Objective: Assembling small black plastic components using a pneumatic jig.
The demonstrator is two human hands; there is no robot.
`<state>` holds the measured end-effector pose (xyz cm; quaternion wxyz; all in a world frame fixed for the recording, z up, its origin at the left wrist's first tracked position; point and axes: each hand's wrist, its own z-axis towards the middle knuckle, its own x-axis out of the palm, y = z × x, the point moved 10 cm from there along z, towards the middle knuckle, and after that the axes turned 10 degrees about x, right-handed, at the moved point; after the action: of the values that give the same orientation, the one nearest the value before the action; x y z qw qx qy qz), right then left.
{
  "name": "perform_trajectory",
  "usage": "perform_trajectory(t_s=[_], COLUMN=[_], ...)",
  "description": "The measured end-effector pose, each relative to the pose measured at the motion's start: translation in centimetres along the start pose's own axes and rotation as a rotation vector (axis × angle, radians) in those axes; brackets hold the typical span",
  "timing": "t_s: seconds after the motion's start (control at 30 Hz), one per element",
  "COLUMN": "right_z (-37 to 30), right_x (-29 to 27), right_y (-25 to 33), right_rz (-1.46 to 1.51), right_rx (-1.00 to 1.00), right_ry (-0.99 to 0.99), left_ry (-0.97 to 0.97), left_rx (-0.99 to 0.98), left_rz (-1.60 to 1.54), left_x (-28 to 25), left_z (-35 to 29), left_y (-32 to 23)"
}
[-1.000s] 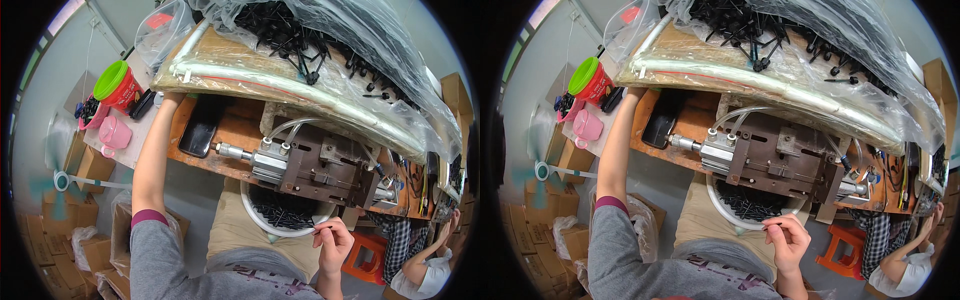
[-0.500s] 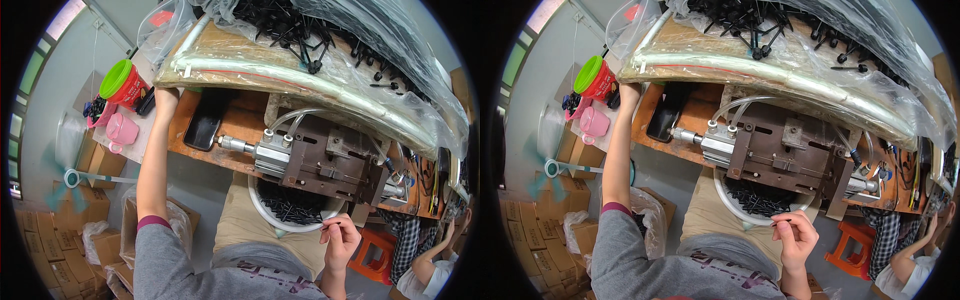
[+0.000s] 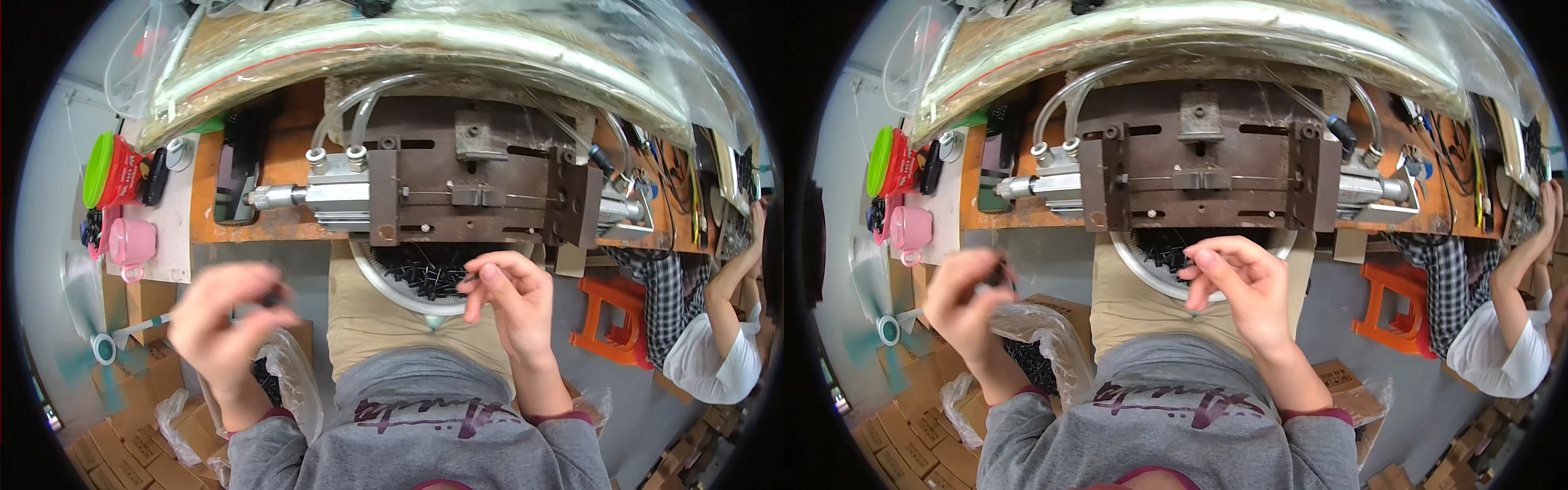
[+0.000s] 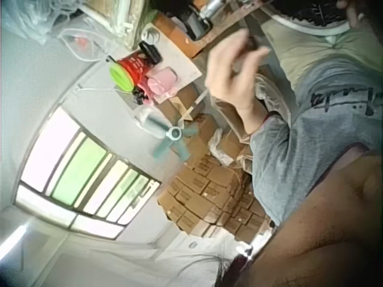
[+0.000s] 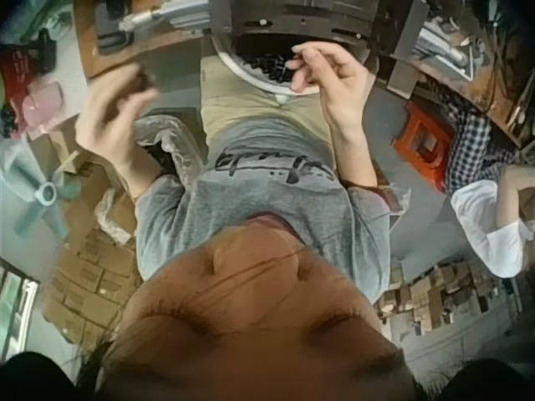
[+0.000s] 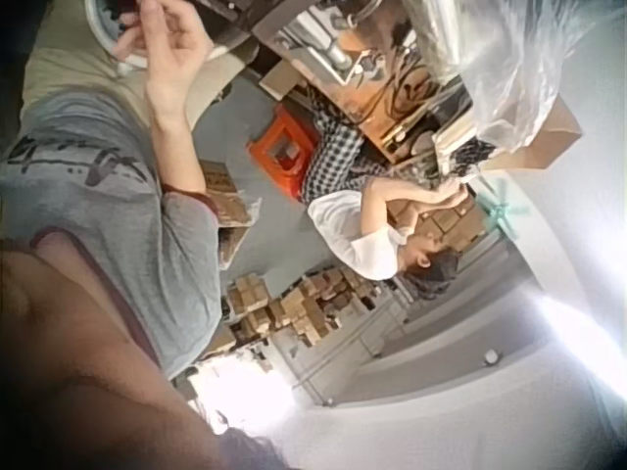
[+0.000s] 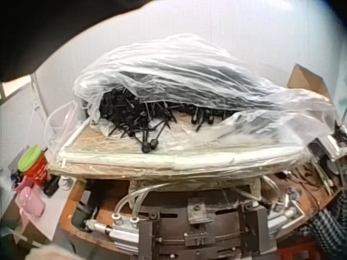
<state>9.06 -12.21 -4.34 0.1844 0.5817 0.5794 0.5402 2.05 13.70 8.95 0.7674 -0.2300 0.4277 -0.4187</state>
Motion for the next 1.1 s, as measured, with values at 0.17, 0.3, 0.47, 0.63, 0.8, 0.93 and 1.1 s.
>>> perform_trajectory(t_s=[0.17, 0.3, 0.47, 0.63, 0.8, 0.93, 1.1], right_z=[0.2, -0.1, -0.6, -0.7, -0.8, -1.3, -1.4], right_x=[1.4, 1.5, 1.1, 1.0, 1.2, 1.4, 1.7], right_y=[-0.1, 1.2, 1.5, 1.4, 1.7, 2.4, 2.4], right_rz=[0.090, 0.101, 0.126, 0.135, 0.104, 0.050, 0.031], right_rx=[0.044, -0.027, -0.056, -0.070, -0.097, -0.142, -0.137], right_ry=[0.077, 0.122, 0.090, 0.095, 0.086, 0.078, 0.097], left_ry=[0.291, 0.310, 0.321, 0.322, 0.318, 0.315, 0.303], left_rx=[0.197, 0.311, 0.315, 0.320, 0.324, 0.285, 0.263], left_rz=[-0.166, -0.202, -0.213, -0.214, -0.216, -0.244, -0.273], left_x=[10.1, 13.1, 13.9, 14.0, 14.0, 14.0, 13.9], left_z=[0.1, -0.5, -1.1, -1.3, -1.4, -1.4, -1.6], left_y=[-3.5, -4.5, -4.6, -4.6, -4.5, -4.3, -3.9])
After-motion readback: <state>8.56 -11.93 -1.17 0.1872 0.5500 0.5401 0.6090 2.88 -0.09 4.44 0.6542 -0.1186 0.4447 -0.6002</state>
